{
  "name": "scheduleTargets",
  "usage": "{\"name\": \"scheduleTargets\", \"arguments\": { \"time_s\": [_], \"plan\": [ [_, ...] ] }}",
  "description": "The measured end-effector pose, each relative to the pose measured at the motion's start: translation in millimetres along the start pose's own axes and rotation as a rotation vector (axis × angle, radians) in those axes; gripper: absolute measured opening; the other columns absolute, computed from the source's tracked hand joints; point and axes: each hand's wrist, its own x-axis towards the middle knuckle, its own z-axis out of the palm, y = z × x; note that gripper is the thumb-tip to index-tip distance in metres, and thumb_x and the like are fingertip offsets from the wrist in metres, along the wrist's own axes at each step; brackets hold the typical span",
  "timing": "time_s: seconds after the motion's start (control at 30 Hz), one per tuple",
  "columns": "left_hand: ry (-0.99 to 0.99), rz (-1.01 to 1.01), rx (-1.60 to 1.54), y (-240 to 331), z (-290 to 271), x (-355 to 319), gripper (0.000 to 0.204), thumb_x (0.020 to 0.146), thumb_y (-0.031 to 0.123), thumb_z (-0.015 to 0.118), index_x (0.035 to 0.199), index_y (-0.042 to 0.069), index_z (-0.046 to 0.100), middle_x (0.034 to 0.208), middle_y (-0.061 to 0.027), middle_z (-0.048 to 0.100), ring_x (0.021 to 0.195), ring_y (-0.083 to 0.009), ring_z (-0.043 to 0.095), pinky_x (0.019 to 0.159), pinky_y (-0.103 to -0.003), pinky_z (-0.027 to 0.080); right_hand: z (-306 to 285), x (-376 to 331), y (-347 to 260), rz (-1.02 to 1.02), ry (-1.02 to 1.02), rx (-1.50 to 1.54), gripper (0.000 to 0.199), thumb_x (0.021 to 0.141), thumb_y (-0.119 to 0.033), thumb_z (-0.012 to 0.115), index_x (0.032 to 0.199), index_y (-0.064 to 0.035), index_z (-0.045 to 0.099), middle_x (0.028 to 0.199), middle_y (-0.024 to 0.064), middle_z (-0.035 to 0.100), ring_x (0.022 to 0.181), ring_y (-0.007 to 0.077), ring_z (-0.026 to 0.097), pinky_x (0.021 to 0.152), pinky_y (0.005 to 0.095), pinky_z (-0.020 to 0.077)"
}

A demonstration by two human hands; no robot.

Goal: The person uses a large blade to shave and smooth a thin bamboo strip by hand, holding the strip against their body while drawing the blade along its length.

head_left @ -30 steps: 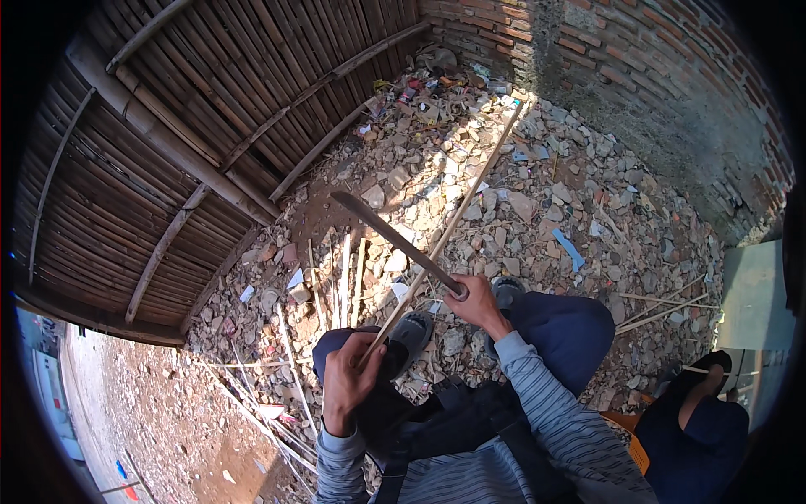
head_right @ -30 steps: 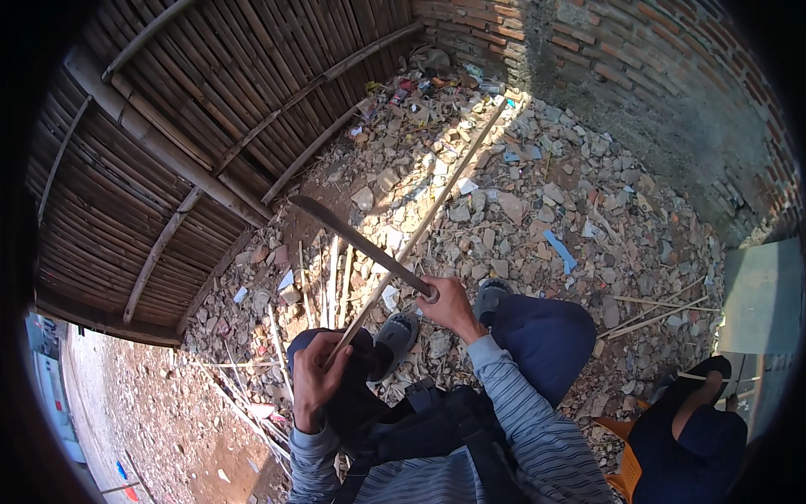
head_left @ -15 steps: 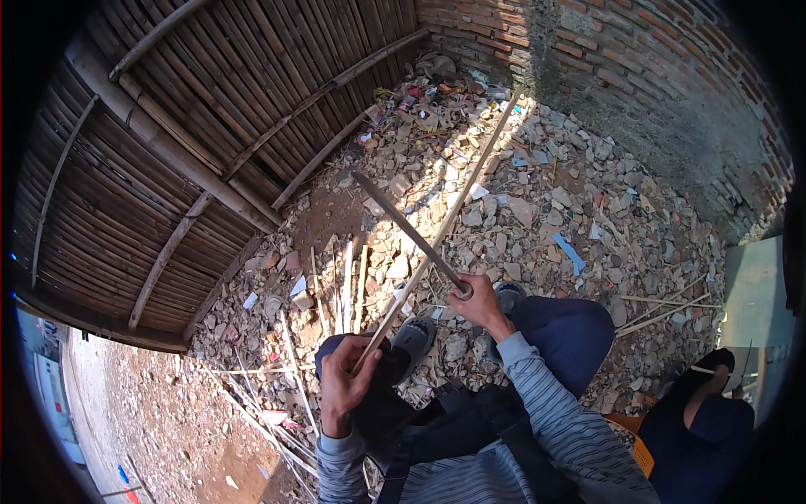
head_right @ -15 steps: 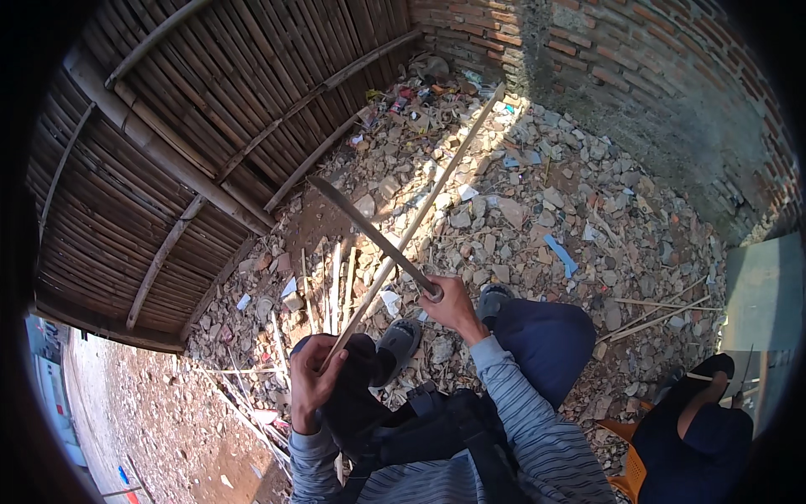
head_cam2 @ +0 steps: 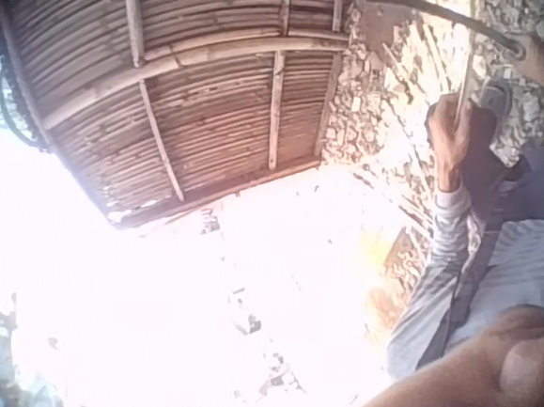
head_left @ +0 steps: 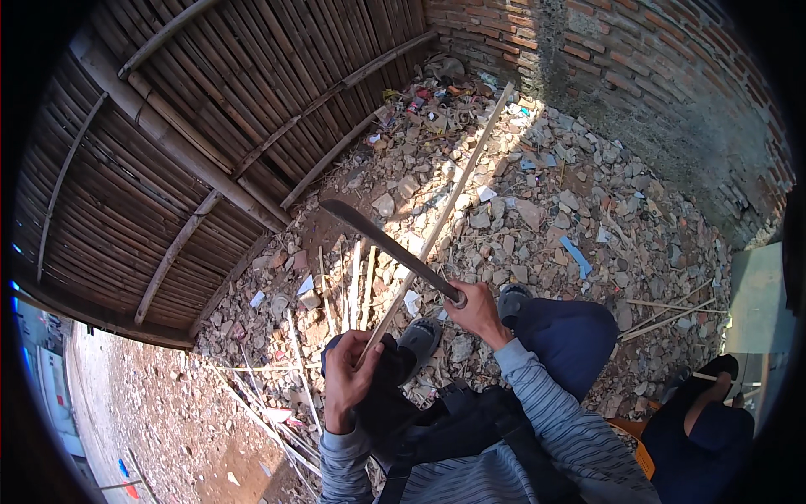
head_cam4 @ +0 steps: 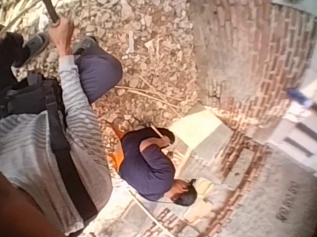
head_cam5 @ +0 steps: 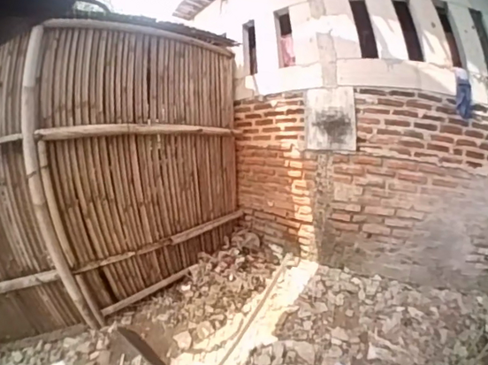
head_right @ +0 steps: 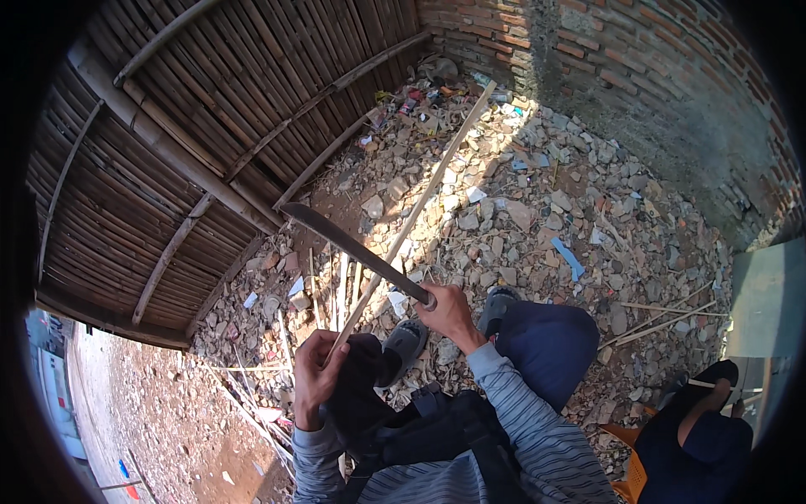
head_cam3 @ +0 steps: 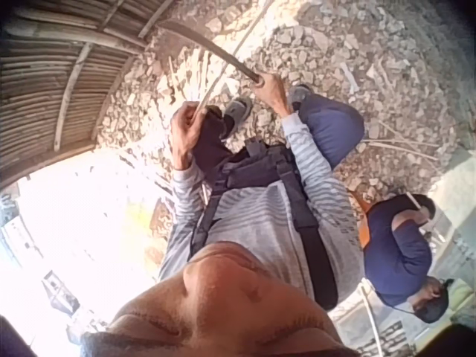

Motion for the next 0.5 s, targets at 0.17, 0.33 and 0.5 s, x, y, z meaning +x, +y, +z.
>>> {"name": "scheduleTargets", "arguments": {
  "time_s": [0.17, 0.33, 0.5],
  "plan": [
    [-0.063, -0.088, -0.302, 5.4, -5.9, -1.1, 0.015, 0.103, 0.005, 0.068, 0.115, -0.001, 0.06, 0.079, 0.0026, 0.068, 0.067, 0.0011, 0.052, 0.058, -0.018, 0.035, -5.1, -1.5, -14.8, -0.192, -0.041, -0.099, 0.029, 0.076, -0.017, 0.081, 0.102, -0.0055, 0.077, 0.071, 0.0158, 0.071, 0.069, 0.0371, 0.072, 0.063, 0.0438, 0.0569],
    [-0.094, -0.086, -0.303, 8.5, -4.7, 3.3, 0.014, 0.104, 0.008, 0.067, 0.113, 0.002, 0.057, 0.073, 0.0072, 0.059, 0.063, 0.0013, 0.044, 0.055, -0.019, 0.029, -9.3, 10.2, -6.7, -0.009, 0.069, -0.008, 0.033, 0.077, -0.016, 0.081, 0.106, -0.0017, 0.076, 0.072, 0.0193, 0.071, 0.068, 0.0379, 0.073, 0.062, 0.0417, 0.0559],
    [-0.097, -0.099, -0.38, -3.5, -9.0, 2.3, 0.014, 0.105, 0.004, 0.066, 0.114, 0.001, 0.057, 0.074, 0.0059, 0.061, 0.064, 0.0005, 0.045, 0.055, -0.02, 0.03, -1.7, -1.9, -16.2, 0.023, 0.007, 0.006, 0.029, 0.078, -0.018, 0.08, 0.104, -0.0049, 0.076, 0.073, 0.0172, 0.072, 0.069, 0.0378, 0.073, 0.064, 0.0448, 0.0579]
  ]
}}
